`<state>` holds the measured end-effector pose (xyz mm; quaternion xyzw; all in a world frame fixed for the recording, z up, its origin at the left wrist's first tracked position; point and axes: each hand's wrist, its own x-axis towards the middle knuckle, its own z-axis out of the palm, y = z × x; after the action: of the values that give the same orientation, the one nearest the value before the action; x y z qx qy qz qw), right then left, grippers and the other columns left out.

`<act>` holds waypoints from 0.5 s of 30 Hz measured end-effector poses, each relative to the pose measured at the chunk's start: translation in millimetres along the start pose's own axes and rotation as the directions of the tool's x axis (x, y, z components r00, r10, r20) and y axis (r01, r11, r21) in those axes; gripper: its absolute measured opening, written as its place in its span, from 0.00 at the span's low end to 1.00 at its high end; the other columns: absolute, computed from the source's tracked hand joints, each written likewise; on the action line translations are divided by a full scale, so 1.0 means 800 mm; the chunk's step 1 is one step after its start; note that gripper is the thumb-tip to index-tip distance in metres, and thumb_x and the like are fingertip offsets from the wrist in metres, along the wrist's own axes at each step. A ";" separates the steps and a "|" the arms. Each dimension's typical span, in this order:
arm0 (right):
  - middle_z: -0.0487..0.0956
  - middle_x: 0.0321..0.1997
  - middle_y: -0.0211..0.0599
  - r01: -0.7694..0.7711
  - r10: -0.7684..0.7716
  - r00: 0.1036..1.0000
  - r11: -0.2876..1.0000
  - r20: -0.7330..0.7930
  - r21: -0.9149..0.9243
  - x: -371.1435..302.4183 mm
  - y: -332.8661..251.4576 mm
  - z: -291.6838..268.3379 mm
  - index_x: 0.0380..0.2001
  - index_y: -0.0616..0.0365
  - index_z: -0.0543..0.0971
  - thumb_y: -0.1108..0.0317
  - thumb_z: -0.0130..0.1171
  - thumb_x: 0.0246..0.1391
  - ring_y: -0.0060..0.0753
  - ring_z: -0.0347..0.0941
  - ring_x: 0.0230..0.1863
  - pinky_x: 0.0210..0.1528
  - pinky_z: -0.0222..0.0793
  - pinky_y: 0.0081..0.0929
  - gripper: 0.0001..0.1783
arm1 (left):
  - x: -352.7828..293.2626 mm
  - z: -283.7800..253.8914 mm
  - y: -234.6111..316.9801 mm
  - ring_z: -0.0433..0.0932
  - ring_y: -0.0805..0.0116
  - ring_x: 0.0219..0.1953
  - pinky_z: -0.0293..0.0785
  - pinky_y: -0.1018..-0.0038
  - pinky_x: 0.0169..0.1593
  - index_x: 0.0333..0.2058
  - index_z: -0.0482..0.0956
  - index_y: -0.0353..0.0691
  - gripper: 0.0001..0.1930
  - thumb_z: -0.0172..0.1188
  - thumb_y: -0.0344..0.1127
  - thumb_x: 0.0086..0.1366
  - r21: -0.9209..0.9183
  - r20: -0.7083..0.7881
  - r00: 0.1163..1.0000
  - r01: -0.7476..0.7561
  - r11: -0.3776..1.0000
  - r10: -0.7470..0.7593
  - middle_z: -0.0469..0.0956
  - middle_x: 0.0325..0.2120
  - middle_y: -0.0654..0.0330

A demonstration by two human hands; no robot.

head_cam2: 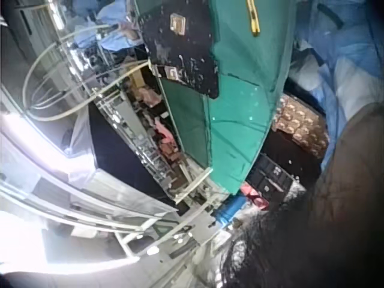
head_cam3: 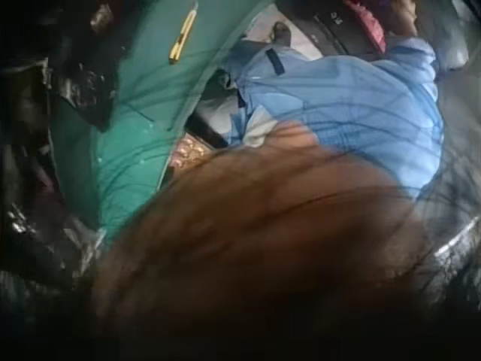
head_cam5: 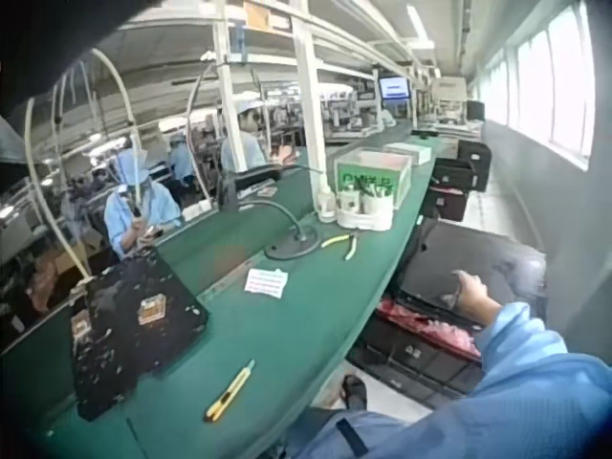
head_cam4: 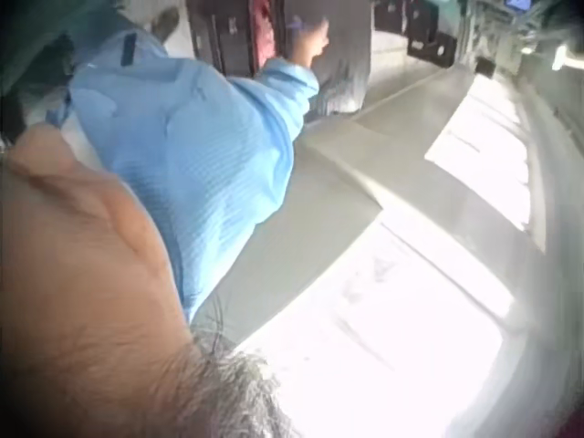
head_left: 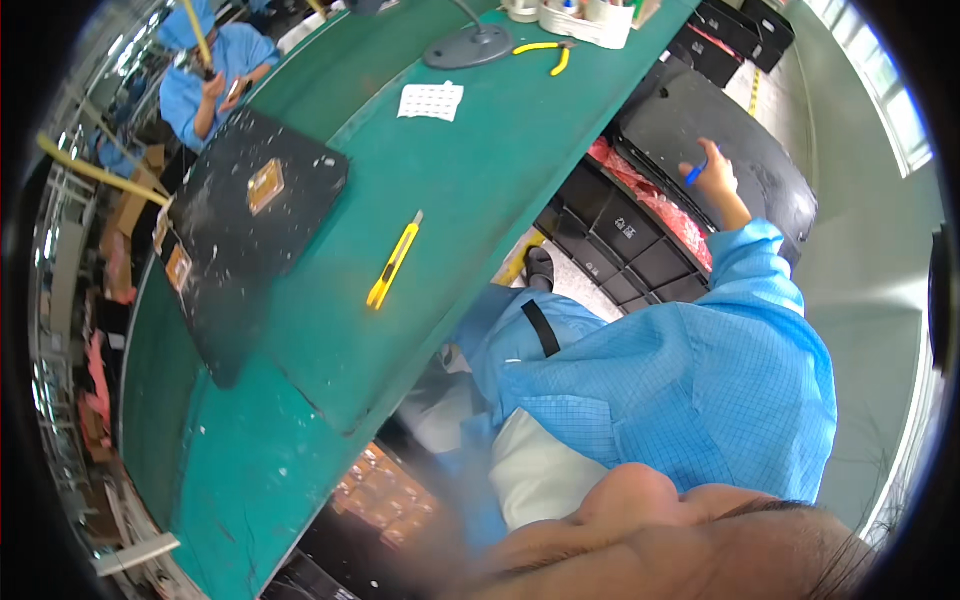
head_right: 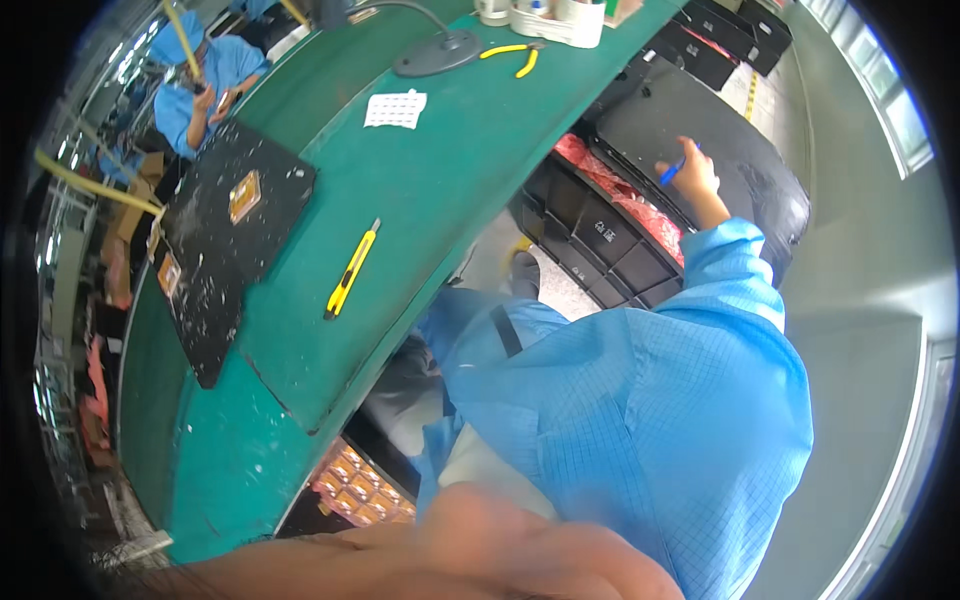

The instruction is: Inspecting and marking small electronic components at an industrial workbench.

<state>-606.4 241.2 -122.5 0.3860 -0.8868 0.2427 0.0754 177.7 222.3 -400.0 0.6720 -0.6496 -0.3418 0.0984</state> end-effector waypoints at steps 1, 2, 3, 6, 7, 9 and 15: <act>0.70 0.60 0.37 -0.081 0.103 0.987 0.982 0.126 -0.168 -0.034 -0.032 -0.014 0.60 0.42 0.63 0.54 0.68 0.42 0.43 0.65 0.61 0.58 0.62 0.51 0.41 | 0.004 -0.010 0.005 0.77 0.58 0.44 0.73 0.66 0.49 0.48 0.76 0.37 0.20 0.57 0.44 0.63 0.029 0.001 1.000 -0.020 0.999 0.020 0.79 0.42 0.49; 0.64 0.66 0.36 -0.143 0.228 0.948 0.929 0.223 -0.341 -0.054 -0.044 -0.025 0.64 0.40 0.59 0.52 0.69 0.41 0.43 0.58 0.66 0.61 0.57 0.59 0.46 | 0.014 -0.021 0.014 0.77 0.58 0.44 0.72 0.66 0.50 0.48 0.76 0.37 0.20 0.56 0.44 0.63 0.059 0.007 0.999 -0.053 0.997 0.053 0.79 0.42 0.49; 0.64 0.66 0.36 -0.175 0.254 0.943 0.928 0.214 -0.329 -0.059 -0.027 -0.021 0.64 0.40 0.59 0.52 0.69 0.41 0.43 0.58 0.66 0.61 0.57 0.59 0.46 | 0.027 -0.032 0.025 0.77 0.58 0.44 0.72 0.66 0.50 0.47 0.76 0.37 0.19 0.56 0.44 0.63 0.090 0.019 0.995 -0.096 0.991 0.095 0.79 0.42 0.49; 0.57 0.70 0.28 -0.105 0.172 0.972 0.926 0.159 -0.362 -0.064 0.000 -0.005 0.66 0.36 0.57 0.48 0.70 0.37 0.40 0.50 0.70 0.64 0.49 0.62 0.51 | 0.059 -0.062 0.042 0.76 0.58 0.45 0.71 0.65 0.51 0.47 0.76 0.38 0.19 0.56 0.44 0.63 0.182 0.048 0.979 -0.202 0.962 0.197 0.78 0.42 0.49; 0.57 0.70 0.28 -0.126 0.190 0.969 0.929 0.156 -0.347 -0.064 -0.001 -0.001 0.66 0.36 0.57 0.48 0.70 0.37 0.40 0.50 0.70 0.64 0.49 0.62 0.51 | 0.068 -0.071 0.046 0.76 0.58 0.46 0.71 0.65 0.51 0.47 0.76 0.38 0.19 0.56 0.44 0.63 0.209 0.058 0.972 -0.234 0.950 0.226 0.78 0.42 0.49; 0.57 0.70 0.29 -0.066 0.138 0.974 0.931 0.179 -0.359 -0.062 0.003 0.001 0.65 0.38 0.57 0.48 0.69 0.39 0.40 0.50 0.70 0.64 0.49 0.61 0.50 | 0.089 -0.082 0.059 0.76 0.57 0.46 0.70 0.65 0.52 0.47 0.77 0.38 0.19 0.55 0.44 0.63 0.252 0.080 0.955 -0.298 0.921 0.287 0.78 0.43 0.49; 0.59 0.69 0.36 -0.009 0.058 0.990 0.935 0.129 -0.353 -0.087 0.002 0.014 0.61 0.43 0.64 0.48 0.63 0.47 0.43 0.52 0.69 0.64 0.51 0.58 0.38 | 0.144 -0.091 0.108 0.75 0.57 0.48 0.68 0.64 0.54 0.46 0.77 0.39 0.19 0.54 0.45 0.63 0.324 0.130 0.885 -0.464 0.825 0.447 0.78 0.44 0.49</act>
<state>-558.5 281.6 -155.3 0.3669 -0.9254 0.0541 0.0777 142.2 79.1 -334.2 0.4957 -0.8428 -0.2053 0.0416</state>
